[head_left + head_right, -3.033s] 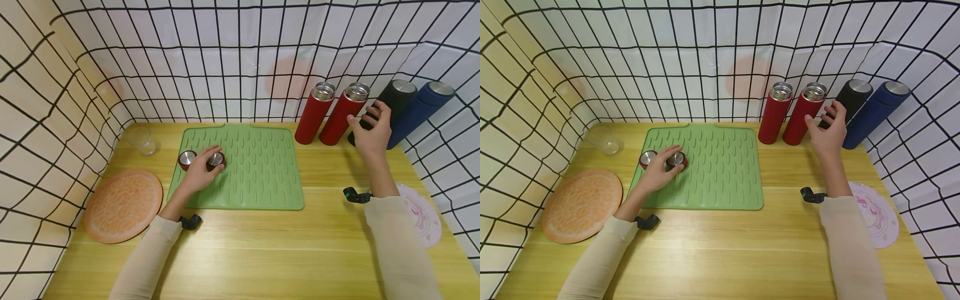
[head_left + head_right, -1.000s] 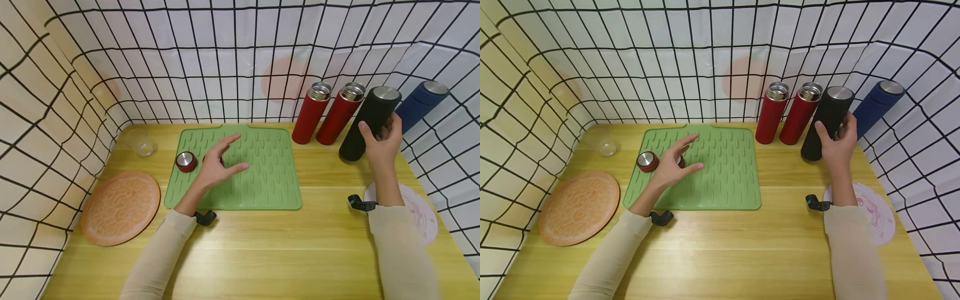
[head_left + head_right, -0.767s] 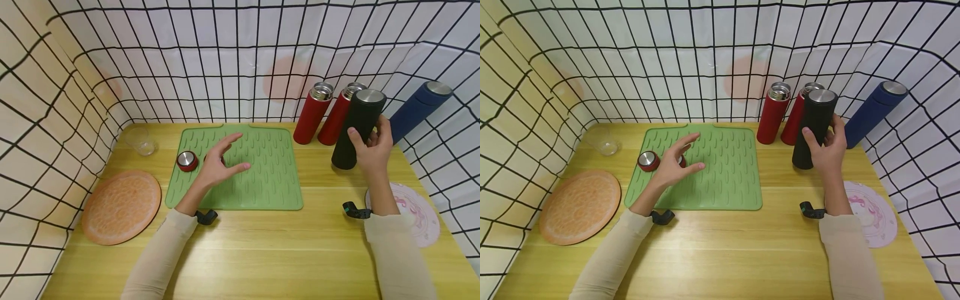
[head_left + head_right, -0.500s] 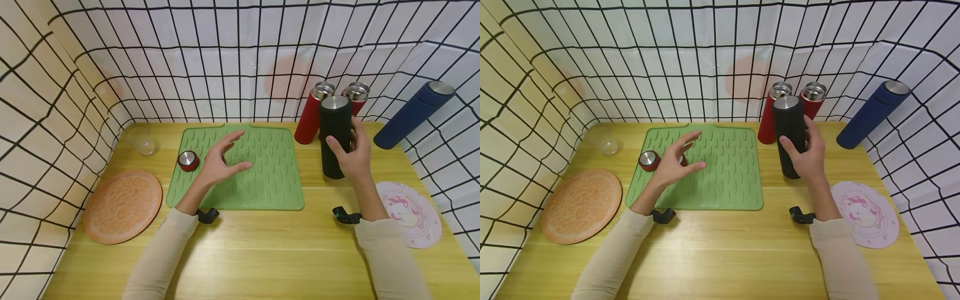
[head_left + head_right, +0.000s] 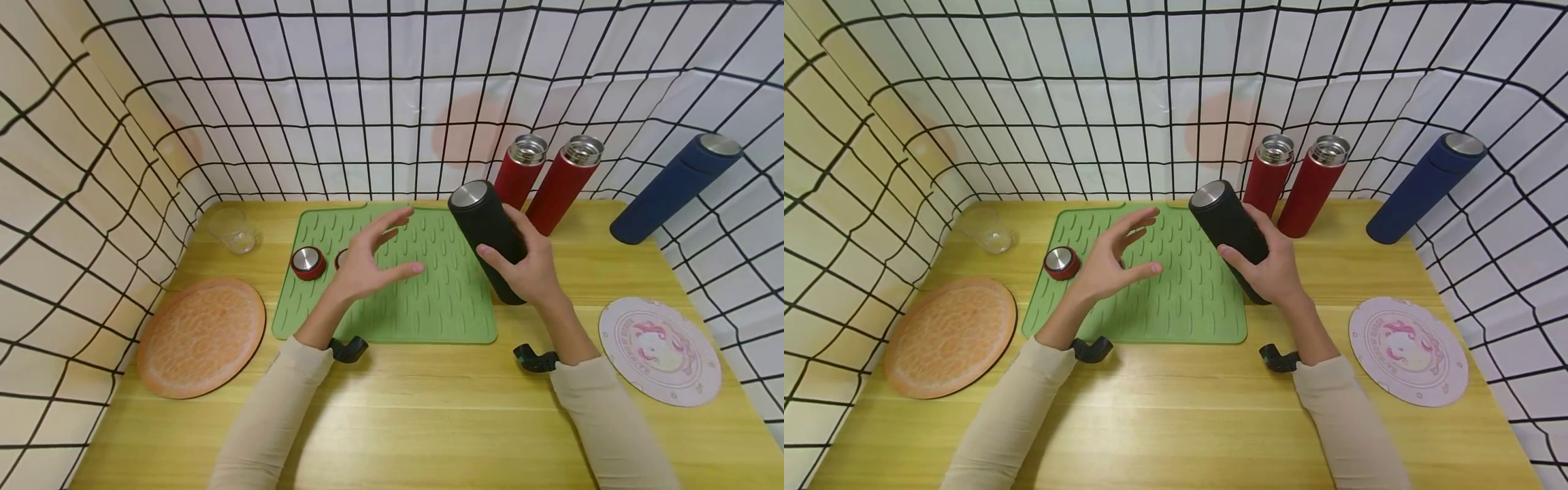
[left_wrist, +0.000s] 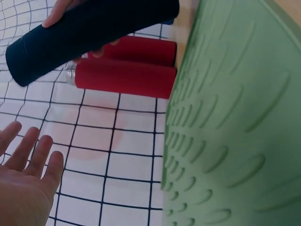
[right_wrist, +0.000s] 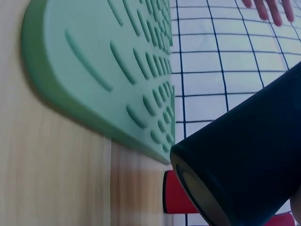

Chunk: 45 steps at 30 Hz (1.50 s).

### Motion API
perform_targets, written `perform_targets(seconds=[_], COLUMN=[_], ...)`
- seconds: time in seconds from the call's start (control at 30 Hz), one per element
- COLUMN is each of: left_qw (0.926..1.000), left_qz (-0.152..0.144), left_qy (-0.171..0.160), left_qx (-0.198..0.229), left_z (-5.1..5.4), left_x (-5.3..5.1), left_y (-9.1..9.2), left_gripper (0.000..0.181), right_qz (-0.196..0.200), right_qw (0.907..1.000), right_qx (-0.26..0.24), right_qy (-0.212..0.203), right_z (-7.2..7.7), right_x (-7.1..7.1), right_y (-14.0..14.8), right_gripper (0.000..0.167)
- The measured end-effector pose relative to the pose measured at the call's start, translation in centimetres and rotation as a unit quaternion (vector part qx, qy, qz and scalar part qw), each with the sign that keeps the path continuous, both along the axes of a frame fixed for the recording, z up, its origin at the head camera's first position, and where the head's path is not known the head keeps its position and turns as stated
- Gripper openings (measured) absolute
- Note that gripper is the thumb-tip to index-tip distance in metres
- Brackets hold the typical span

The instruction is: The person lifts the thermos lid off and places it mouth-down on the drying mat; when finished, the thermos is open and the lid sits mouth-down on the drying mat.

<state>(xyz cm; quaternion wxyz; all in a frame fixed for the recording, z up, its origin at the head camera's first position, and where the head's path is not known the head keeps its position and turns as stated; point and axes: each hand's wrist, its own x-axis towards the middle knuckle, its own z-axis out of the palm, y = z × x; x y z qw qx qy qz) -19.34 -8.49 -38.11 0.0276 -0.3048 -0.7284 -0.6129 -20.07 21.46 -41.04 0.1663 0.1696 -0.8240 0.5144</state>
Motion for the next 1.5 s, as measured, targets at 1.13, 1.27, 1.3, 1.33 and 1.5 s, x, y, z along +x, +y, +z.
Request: perform_targets(seconds=[1.13,1.27,1.3,1.33,1.5], left_qw=[0.9844,0.9831,0.983,0.983,0.9865], left_qz=[-0.126,-0.123,-0.12,-0.116,-0.086], left_qy=[0.048,0.063,0.069,0.074,0.078], left_qx=[0.113,0.119,0.12,0.121,0.116], left_z=[-2.4,-2.5,-2.6,-2.7,-2.9], left_x=[-0.6,-0.6,-0.7,-0.7,-0.5], left_y=[0.6,0.8,0.9,1.0,1.3], left_gripper=[0.074,0.075,0.076,0.076,0.075], right_qz=[0.19,0.205,0.206,0.207,0.199], right_qw=[0.9712,0.9683,0.9679,0.9677,0.9695], right_qx=[0.134,0.134,0.136,0.138,0.142], right_qy=[-0.052,-0.048,-0.046,-0.042,-0.019], right_z=[1.3,1.7,1.7,1.8,1.6], right_x=[1.4,1.3,1.3,1.3,1.2], right_y=[-3.3,-3.1,-3.0,-3.0,-3.0], right_gripper=[0.071,0.078,0.08,0.081,0.083])
